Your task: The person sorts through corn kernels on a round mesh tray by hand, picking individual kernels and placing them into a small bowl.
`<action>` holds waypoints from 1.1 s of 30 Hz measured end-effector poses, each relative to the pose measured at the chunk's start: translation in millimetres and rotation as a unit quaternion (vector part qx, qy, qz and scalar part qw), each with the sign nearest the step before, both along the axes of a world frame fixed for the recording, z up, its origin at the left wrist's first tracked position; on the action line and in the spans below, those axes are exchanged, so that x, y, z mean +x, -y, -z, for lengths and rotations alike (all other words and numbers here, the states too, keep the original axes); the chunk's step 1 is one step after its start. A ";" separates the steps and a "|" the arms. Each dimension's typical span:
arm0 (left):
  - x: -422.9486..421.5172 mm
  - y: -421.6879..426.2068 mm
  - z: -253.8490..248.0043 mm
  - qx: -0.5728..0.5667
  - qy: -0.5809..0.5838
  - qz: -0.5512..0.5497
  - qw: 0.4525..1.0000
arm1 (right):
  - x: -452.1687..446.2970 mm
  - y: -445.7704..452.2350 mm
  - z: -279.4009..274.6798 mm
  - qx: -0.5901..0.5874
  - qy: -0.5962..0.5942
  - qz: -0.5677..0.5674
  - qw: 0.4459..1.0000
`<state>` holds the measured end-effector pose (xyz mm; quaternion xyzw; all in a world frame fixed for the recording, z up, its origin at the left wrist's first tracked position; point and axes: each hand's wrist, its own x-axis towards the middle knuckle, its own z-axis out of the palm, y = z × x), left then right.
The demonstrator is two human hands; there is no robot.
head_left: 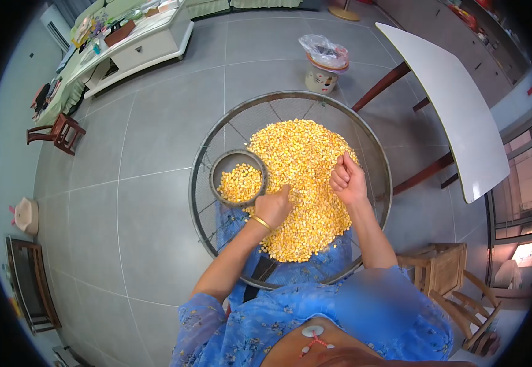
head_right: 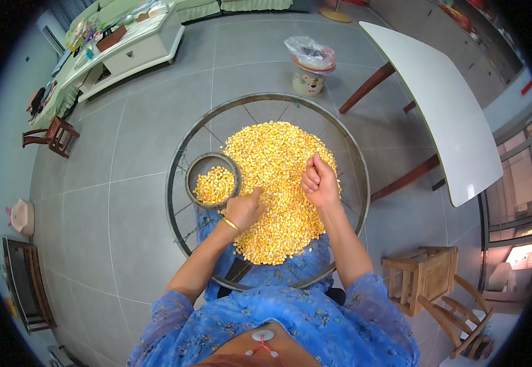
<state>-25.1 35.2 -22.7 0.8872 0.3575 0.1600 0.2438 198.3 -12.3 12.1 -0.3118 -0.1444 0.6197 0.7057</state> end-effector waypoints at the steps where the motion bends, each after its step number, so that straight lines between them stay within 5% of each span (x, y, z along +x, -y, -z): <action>1: 2.3 4.4 6.2 0.057 -0.042 0.028 0.997 | 1.5 -0.1 1.0 -0.001 -0.001 -0.001 1.000; 9: 6.5 6.0 20.3 0.078 -0.077 0.029 0.994 | -3.4 0.5 -5.4 -0.060 0.103 -0.029 0.992; 15: 7.9 7.3 -11.9 -0.080 0.019 -0.022 0.996 | -7.6 -0.4 -10.0 -0.077 0.155 -0.048 0.984; 18: 11.5 -0.8 7.6 -0.282 0.303 -0.021 0.910 | -2.9 -4.9 -3.9 -0.085 0.161 -0.049 0.982; 19: 9.2 -2.6 -3.0 -0.290 0.298 -0.022 0.909 | -1.9 -5.7 -3.1 -0.090 0.175 -0.048 0.979; 21: 0.1 -9.6 -24.4 -0.551 0.345 -0.064 0.757 | 1.1 -9.1 -1.2 -0.108 0.182 -0.046 0.976; 22: -1.7 -10.9 -27.4 -0.556 0.341 -0.065 0.755 | 2.5 -11.9 0.9 -0.135 0.273 -0.060 0.951; 24: -4.6 -12.9 -30.4 -0.605 0.461 -0.046 0.647 | 3.2 -21.1 12.5 -0.160 0.484 -0.055 0.859; 25: -4.9 -12.8 -30.6 -0.606 0.460 -0.048 0.647 | 4.2 -20.5 19.8 -0.162 0.482 -0.056 0.859; 28: -5.6 -15.4 -28.7 -0.609 0.522 -0.056 0.594 | 2.3 -19.8 18.6 -0.183 0.781 -0.066 0.594; 29: -5.3 -16.0 -26.8 -0.611 0.521 -0.058 0.594 | 2.6 -20.6 23.8 -0.184 0.780 -0.068 0.595; 31: -4.4 -15.6 -26.8 -0.604 0.542 -0.054 0.582 | 2.8 -23.3 37.4 -0.210 0.832 -0.119 0.499; 33: -4.5 -14.1 -28.4 -0.604 0.540 -0.054 0.584 | 3.0 -24.3 43.9 -0.202 0.834 -0.110 0.502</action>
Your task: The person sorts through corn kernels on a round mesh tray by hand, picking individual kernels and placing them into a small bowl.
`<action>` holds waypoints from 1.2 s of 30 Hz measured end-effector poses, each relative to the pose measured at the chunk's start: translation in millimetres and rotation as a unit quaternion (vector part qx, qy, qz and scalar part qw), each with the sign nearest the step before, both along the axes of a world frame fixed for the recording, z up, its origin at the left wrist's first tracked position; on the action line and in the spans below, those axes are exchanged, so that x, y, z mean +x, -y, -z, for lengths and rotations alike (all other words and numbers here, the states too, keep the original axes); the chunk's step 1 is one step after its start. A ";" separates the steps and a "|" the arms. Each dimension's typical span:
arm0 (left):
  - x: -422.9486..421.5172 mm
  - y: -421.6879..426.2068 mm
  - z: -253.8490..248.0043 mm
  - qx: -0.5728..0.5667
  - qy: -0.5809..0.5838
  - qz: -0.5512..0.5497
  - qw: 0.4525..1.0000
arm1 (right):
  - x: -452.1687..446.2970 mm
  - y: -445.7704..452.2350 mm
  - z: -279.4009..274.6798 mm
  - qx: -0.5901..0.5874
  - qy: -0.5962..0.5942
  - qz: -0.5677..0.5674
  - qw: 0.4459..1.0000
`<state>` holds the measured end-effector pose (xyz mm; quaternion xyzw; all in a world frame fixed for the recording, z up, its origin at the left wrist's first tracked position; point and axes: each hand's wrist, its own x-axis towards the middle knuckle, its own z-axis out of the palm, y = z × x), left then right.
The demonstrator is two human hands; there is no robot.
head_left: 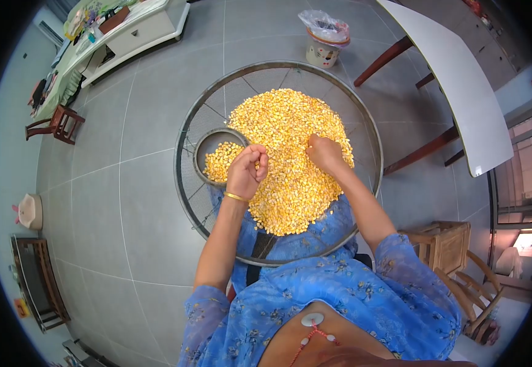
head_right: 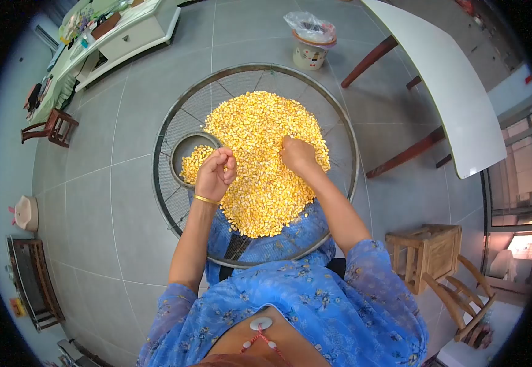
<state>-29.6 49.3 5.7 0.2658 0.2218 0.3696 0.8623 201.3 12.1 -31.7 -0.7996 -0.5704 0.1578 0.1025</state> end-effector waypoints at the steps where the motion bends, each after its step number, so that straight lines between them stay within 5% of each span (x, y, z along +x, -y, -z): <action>1: 0.3 0.8 -0.8 0.004 -0.008 0.000 1.000 | 0.5 0.0 0.2 0.013 0.001 -0.002 1.000; 5: -0.1 -1.1 0.9 0.000 -0.016 -0.002 1.000 | 5.6 -1.1 -23.7 0.049 -0.133 0.014 0.990; 7: -1.5 -3.4 3.0 -0.002 -0.013 -0.005 1.000 | 10.0 -1.5 -37.0 0.097 -0.404 0.077 0.906; 8: -1.8 -4.2 3.9 -0.003 -0.011 -0.007 1.000 | 20.2 -2.1 -35.8 0.097 -0.404 0.079 0.906; 9: -2.4 -4.6 5.4 -0.003 -0.011 -0.004 1.000 | 31.8 -1.3 -38.6 0.109 -0.653 0.049 0.748; 10: -2.8 -5.1 6.5 -0.006 0.000 -0.002 1.000 | 38.6 0.0 -39.1 0.113 -0.844 0.013 0.524; 11: -2.6 -5.8 7.1 -0.008 0.011 -0.001 1.000 | 39.3 -0.5 -36.1 0.161 -0.867 0.048 0.469; 15: 1.9 -3.0 15.8 0.051 -0.048 0.012 0.997 | 33.8 1.3 -50.6 0.210 -0.861 0.152 0.437; 17: 15.0 5.5 24.8 0.306 -0.299 0.004 0.904 | 34.3 0.3 -47.1 0.217 -0.856 0.163 0.440; 18: 20.0 12.0 26.2 0.306 -0.299 0.007 0.904 | 36.3 -0.9 -42.5 0.218 -0.856 0.166 0.438; 20: 28.1 29.2 29.9 0.589 -0.536 0.031 0.603 | 39.1 -2.0 -32.5 0.214 -0.855 0.124 0.456; 21: 33.6 35.6 29.5 0.613 -0.565 0.061 0.550 | 37.8 -0.7 -35.5 0.214 -0.855 0.126 0.455; 23: 38.5 40.1 36.4 0.625 -0.572 0.090 0.524 | 34.0 1.0 -42.0 0.177 -0.765 0.133 0.605; 27: 40.7 40.4 58.6 0.655 -0.571 0.084 0.488 | 22.5 1.4 -45.7 0.135 -0.700 0.147 0.686; 29: 40.5 39.5 60.0 0.660 -0.566 0.074 0.488 | 22.3 -2.8 -35.7 0.088 -0.596 0.120 0.789; 30: 40.3 39.3 54.9 0.651 -0.561 0.064 0.508 | 21.0 -6.7 -20.0 0.088 -0.597 0.122 0.788; 32: 40.1 38.2 47.6 0.642 -0.554 0.055 0.528 | 15.8 -14.9 14.0 0.215 -0.305 0.018 0.928; 34: 40.6 35.0 43.2 0.575 -0.547 0.049 0.606 | 3.3 -8.7 -5.1 0.146 -0.247 0.031 0.957; 36: 40.2 31.7 39.1 0.563 -0.545 0.036 0.620 | -6.6 -6.3 -12.3 0.054 -0.119 0.029 0.991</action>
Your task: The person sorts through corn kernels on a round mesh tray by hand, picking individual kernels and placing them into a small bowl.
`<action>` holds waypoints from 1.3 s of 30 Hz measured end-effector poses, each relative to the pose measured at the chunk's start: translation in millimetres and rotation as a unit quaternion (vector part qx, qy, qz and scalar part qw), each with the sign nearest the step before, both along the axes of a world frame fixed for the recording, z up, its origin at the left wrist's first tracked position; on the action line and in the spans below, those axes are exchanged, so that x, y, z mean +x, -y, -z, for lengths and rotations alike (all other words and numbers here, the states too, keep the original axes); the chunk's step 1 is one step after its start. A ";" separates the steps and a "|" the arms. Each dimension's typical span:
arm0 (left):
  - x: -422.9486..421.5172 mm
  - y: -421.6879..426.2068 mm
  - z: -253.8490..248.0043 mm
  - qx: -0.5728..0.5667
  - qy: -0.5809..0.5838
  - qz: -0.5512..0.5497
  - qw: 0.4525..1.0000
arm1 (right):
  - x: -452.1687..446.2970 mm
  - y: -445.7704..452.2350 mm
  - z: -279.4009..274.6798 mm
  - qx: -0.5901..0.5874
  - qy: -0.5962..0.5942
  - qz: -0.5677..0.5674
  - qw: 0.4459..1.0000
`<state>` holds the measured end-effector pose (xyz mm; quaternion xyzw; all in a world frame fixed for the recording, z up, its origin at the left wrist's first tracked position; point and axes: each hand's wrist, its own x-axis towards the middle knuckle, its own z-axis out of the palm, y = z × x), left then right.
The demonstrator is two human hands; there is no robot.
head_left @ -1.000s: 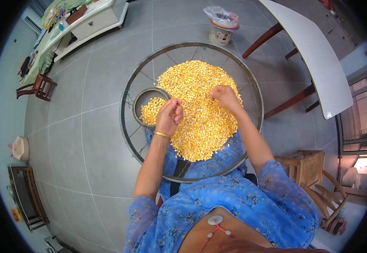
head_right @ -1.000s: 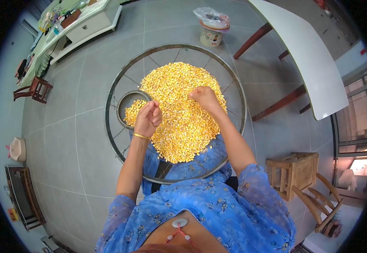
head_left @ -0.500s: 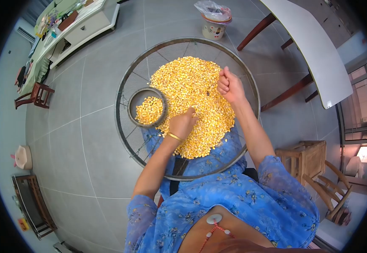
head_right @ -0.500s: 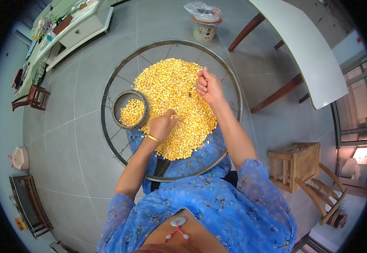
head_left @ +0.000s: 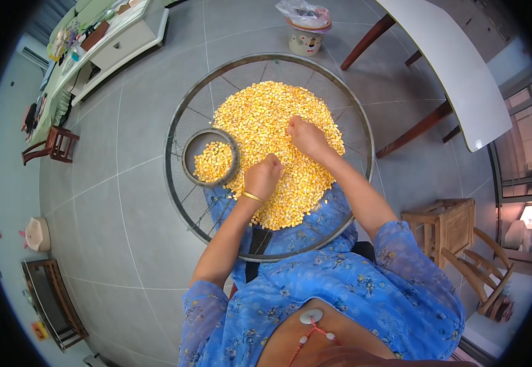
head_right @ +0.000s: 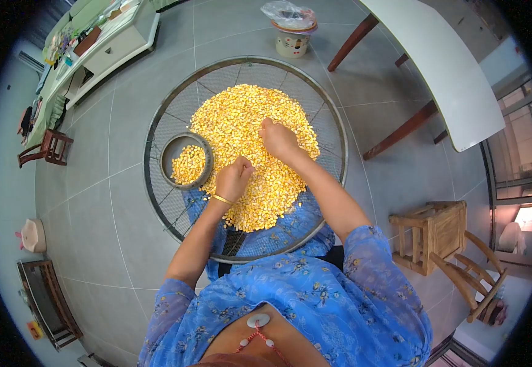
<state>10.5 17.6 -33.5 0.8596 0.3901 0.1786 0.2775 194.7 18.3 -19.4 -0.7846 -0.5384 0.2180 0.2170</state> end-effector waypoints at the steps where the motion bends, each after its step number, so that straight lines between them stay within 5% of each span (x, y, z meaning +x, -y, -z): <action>1: -0.5 -0.9 -2.5 -0.008 0.015 -0.014 1.000 | -1.0 0.7 0.6 0.000 0.000 0.000 1.000; 3: -2.9 -2.2 -13.9 0.006 -0.021 -0.025 0.999 | -4.3 0.0 2.6 -0.045 0.097 -0.064 0.992; 7: -10.7 -6.8 -13.5 0.080 -0.091 -0.053 0.991 | -9.8 1.0 6.7 -0.031 0.104 -0.091 0.990; 11: -17.0 -15.3 11.3 0.088 -0.144 -0.060 0.984 | -12.0 -0.5 4.7 0.030 -0.029 -0.049 0.998; 17: -17.3 -15.8 -3.0 0.121 -0.110 -0.050 0.985 | -25.9 0.0 7.6 0.039 0.030 -0.093 0.994; 20: -16.8 -18.5 -11.0 0.071 -0.054 -0.067 0.994 | -24.8 0.7 16.6 0.004 0.101 -0.146 0.984; 21: -17.1 -19.4 -9.8 -0.017 0.054 -0.066 0.996 | -25.2 0.6 18.4 0.064 0.054 -0.126 0.988; 23: -15.3 -21.2 -7.3 -0.206 0.262 -0.051 0.941 | -18.5 -2.3 19.2 0.124 0.007 -0.109 0.986; 24: -17.1 -23.5 -12.6 -0.205 0.264 -0.054 0.941 | -12.7 -5.9 8.1 0.076 -0.282 -0.048 0.955; 25: -20.7 -25.6 -23.2 -0.372 0.326 -0.062 0.867 | -7.5 -7.3 -2.0 0.018 -0.545 0.018 0.838; 26: -24.4 -27.6 -32.1 -0.526 0.377 -0.067 0.760 | -2.7 -5.6 -9.9 0.016 -0.544 0.016 0.838; 28: -30.3 -32.1 -38.1 -0.549 0.403 -0.059 0.730 | 7.2 -1.3 -23.8 0.082 -0.743 0.024 0.664; 30: -34.4 -34.3 -38.2 -0.587 0.506 -0.059 0.629 | 11.6 -0.6 -24.7 0.066 -0.749 0.044 0.658; 32: -37.8 -38.3 -36.0 -0.590 0.526 -0.052 0.611 | 13.3 -1.5 -14.0 0.071 -0.788 0.063 0.608; 34: -44.5 -42.1 -34.5 -0.631 0.587 0.022 0.507 | 12.2 -1.6 -10.8 0.064 -0.796 0.060 0.599; 38: -53.9 -41.4 -50.6 -0.592 0.638 0.107 0.481 | 7.3 3.3 -1.1 0.046 -0.767 0.066 0.636; 39: -55.6 -39.1 -57.0 -0.574 0.646 0.107 0.491 | 4.8 4.1 -1.5 -0.003 -0.691 0.060 0.720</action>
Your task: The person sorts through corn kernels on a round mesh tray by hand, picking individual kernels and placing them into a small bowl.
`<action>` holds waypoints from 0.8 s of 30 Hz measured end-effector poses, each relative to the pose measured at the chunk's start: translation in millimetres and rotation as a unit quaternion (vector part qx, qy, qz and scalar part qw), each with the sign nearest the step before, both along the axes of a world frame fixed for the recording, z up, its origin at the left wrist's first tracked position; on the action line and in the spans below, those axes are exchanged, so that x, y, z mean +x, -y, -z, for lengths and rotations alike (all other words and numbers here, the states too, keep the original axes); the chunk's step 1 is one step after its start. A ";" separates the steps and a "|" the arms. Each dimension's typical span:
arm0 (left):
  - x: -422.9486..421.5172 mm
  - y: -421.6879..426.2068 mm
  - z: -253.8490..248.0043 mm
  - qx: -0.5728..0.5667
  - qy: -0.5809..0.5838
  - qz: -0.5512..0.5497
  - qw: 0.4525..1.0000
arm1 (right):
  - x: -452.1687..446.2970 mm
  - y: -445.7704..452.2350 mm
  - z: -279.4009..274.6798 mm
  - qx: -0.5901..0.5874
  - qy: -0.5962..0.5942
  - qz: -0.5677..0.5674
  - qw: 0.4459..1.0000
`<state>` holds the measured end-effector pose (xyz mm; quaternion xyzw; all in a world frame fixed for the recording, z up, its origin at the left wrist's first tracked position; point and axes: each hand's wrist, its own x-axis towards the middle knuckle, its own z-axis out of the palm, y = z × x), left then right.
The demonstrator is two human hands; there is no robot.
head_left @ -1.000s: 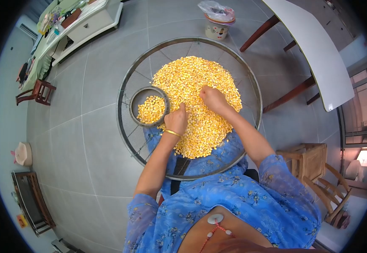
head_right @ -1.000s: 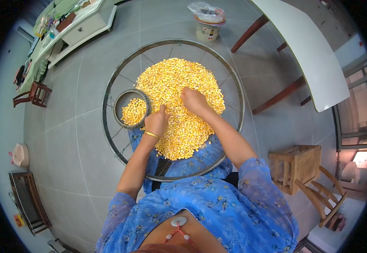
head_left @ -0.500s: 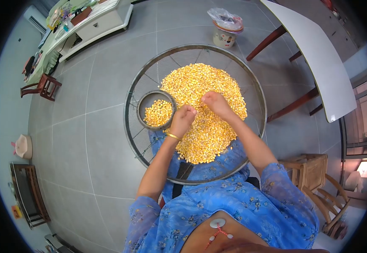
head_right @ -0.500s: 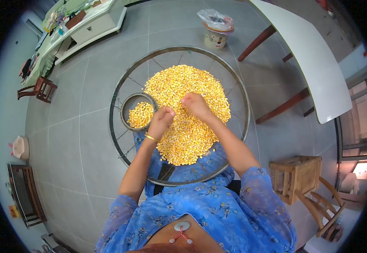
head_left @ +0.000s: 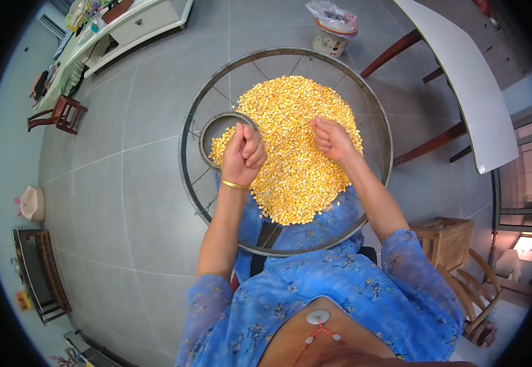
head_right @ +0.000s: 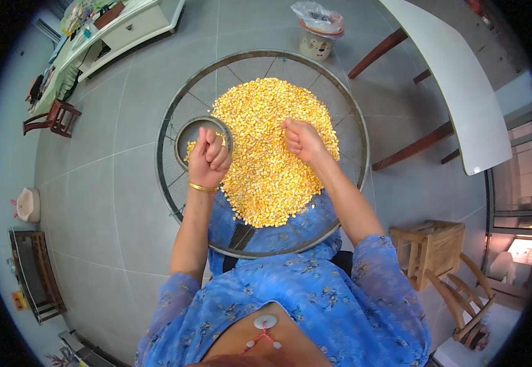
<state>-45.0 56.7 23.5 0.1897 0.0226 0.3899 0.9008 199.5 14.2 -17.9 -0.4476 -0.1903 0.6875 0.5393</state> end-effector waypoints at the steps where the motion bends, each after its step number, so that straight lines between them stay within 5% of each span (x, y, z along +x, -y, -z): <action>1: -1.7 1.2 -3.0 -0.001 -0.002 0.001 1.000 | -1.5 0.7 0.0 -0.036 0.111 -0.043 0.992; 2: -2.1 2.0 -5.3 0.002 -0.007 -0.015 1.000 | -6.0 -1.5 10.9 -0.032 0.246 -0.080 0.965; 3: -1.3 2.9 -5.9 0.005 -0.012 -0.031 0.999 | -13.8 -0.7 19.4 -0.034 0.246 -0.079 0.965; 4: 0.2 3.3 -5.2 0.002 -0.011 -0.031 0.999 | -25.3 2.9 24.9 0.060 0.475 -0.096 0.873; 5: 1.2 3.4 -4.6 0.011 -0.040 -0.042 0.998 | -35.0 5.3 29.9 0.152 0.670 -0.109 0.718; 6: 1.4 3.1 -4.4 0.021 -0.070 -0.055 0.996 | -43.3 6.2 13.9 0.085 0.719 -0.196 0.661; 9: 4.1 3.2 -0.5 0.024 -0.110 -0.078 0.991 | -48.1 5.4 9.0 0.072 0.744 -0.213 0.629; 11: 3.7 2.3 2.5 0.047 -0.150 -0.086 0.984 | -41.7 4.1 9.0 0.082 0.729 -0.191 0.652; 13: 5.8 2.8 3.8 0.068 -0.191 -0.097 0.974 | -35.6 -1.1 10.3 0.089 0.606 -0.100 0.784; 14: 10.5 4.3 5.5 0.110 -0.299 -0.117 0.941 | -31.5 -2.5 10.9 0.090 0.605 -0.102 0.785; 15: 15.7 5.4 7.1 0.151 -0.403 -0.134 0.893 | -29.1 -3.1 2.1 0.058 0.512 -0.092 0.852; 16: 21.1 5.6 16.6 0.274 -0.447 -0.176 0.833 | -26.9 -3.3 -2.9 0.025 0.413 -0.079 0.907; 17: 25.3 8.4 25.7 0.277 -0.448 -0.174 0.832 | -25.1 -3.2 -3.3 0.027 0.411 -0.077 0.908; 19: 34.4 20.0 29.3 0.599 -0.646 -0.175 0.439 | -22.3 -2.5 -2.8 0.046 0.356 -0.067 0.931; 24: 48.0 30.3 67.8 0.654 -0.673 -0.085 0.334 | -18.6 -1.8 4.3 0.059 0.401 -0.069 0.912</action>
